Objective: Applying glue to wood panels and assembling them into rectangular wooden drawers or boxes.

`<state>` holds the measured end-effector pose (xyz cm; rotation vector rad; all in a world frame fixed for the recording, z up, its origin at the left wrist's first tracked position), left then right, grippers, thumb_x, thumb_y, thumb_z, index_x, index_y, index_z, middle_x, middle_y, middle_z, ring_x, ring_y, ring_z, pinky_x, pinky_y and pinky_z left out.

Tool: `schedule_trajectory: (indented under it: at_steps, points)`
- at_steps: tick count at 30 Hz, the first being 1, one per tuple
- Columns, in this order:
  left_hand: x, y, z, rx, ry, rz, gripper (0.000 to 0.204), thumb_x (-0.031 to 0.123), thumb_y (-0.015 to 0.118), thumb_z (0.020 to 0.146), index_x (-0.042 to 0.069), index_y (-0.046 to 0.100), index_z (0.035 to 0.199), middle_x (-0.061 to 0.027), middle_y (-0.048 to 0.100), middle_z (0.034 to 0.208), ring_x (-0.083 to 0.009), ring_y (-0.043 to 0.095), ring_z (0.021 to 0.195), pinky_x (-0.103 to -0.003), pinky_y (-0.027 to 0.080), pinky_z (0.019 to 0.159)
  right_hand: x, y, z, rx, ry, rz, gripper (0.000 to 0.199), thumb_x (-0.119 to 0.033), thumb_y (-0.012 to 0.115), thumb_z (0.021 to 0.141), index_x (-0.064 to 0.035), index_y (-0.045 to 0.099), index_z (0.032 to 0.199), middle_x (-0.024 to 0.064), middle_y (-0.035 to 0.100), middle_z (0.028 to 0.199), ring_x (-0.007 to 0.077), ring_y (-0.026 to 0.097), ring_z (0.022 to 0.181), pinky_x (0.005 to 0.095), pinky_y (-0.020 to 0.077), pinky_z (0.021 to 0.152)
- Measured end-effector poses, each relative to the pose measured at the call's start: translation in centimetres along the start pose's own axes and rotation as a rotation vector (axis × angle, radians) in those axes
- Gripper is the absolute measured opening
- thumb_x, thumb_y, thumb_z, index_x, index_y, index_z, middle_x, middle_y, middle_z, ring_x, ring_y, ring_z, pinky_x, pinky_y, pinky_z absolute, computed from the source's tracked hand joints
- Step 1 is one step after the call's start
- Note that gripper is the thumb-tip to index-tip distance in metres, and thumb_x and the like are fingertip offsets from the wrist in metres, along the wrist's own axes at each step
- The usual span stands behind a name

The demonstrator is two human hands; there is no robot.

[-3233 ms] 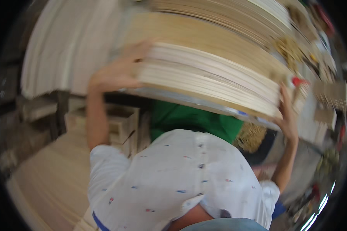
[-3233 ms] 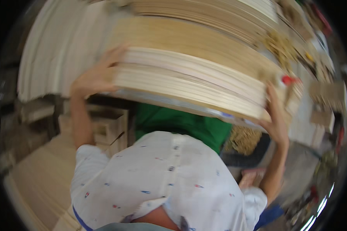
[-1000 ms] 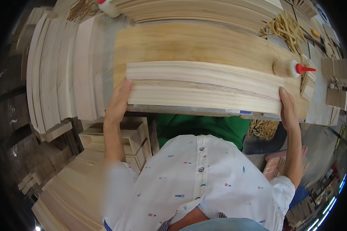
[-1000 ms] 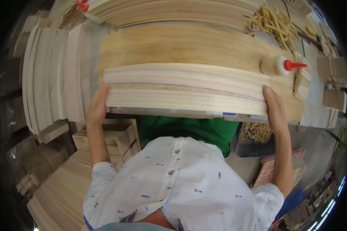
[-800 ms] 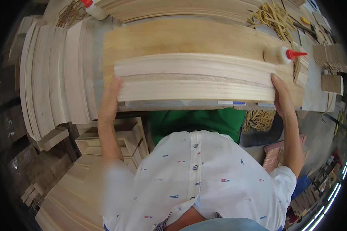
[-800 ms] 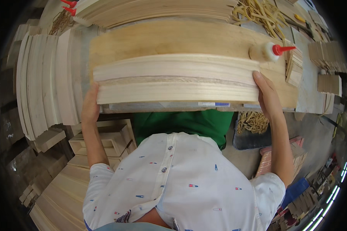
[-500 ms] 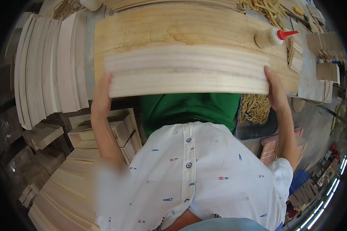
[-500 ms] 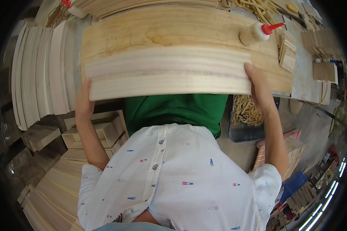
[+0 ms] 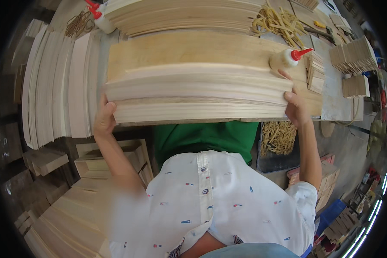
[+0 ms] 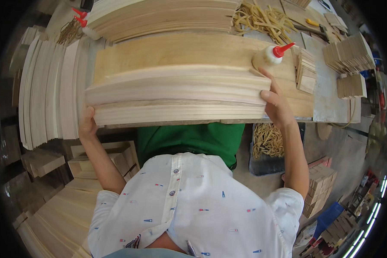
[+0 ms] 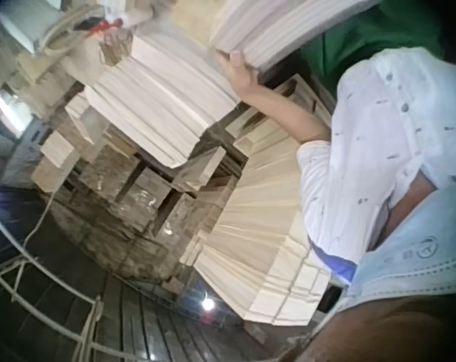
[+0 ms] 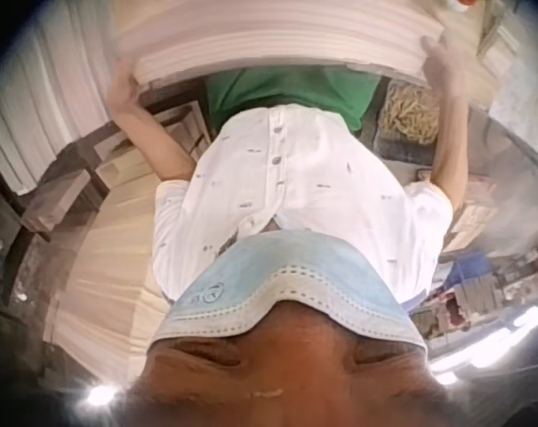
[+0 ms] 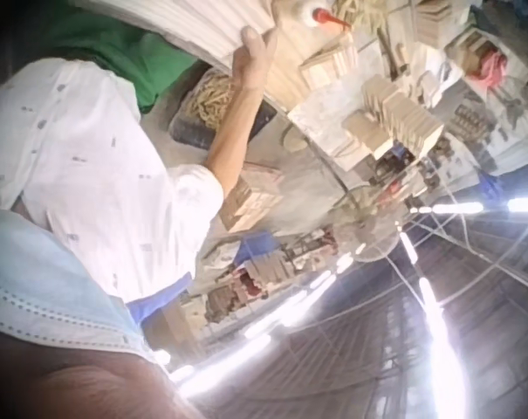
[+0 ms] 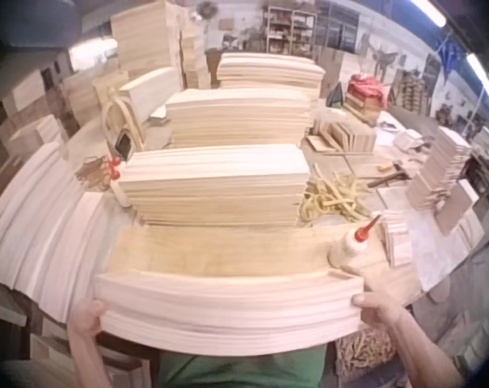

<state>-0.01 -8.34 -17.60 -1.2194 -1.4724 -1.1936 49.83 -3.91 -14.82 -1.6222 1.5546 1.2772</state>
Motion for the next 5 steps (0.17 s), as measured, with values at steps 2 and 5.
schedule_trajectory:
  at_steps: [2, 5]
  points:
    - [1.6, 0.5, 2.3, -0.113, 0.1, 0.036, 0.106, 0.037, 0.079, 0.069, 0.005, 0.016, 0.148, -0.0103, 0.038, 0.142, -0.0228, 0.035, 0.133, -0.033, 0.022, 0.111, -1.4, -0.3, 1.3, -0.033, -0.157, -0.156, 0.104, -0.027, 0.073, 0.062, -0.008, 0.019, 0.149, 0.0122, 0.025, 0.151, 0.0222, 0.024, 0.139, 0.0325, 0.0168, 0.113]
    - [3.0, 2.2, 3.8, -0.235, 0.249, 0.231, 0.112, 0.036, 0.08, 0.066, 0.015, 0.009, 0.151, -0.011, 0.037, 0.144, -0.0229, 0.03, 0.137, -0.032, 0.015, 0.114, -2.9, -0.5, 2.7, -0.076, -0.3, -0.588, 0.119, -0.014, 0.073, 0.051, -0.0118, 0.008, 0.151, 0.01, 0.012, 0.156, 0.0227, 0.014, 0.143, 0.0336, 0.0095, 0.116]
Point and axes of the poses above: each hand's wrist, its own z-axis towards the middle knuckle, its own y-axis out of the palm, x = y × z, the point moved 3 cm from there along z, towards the middle knuckle
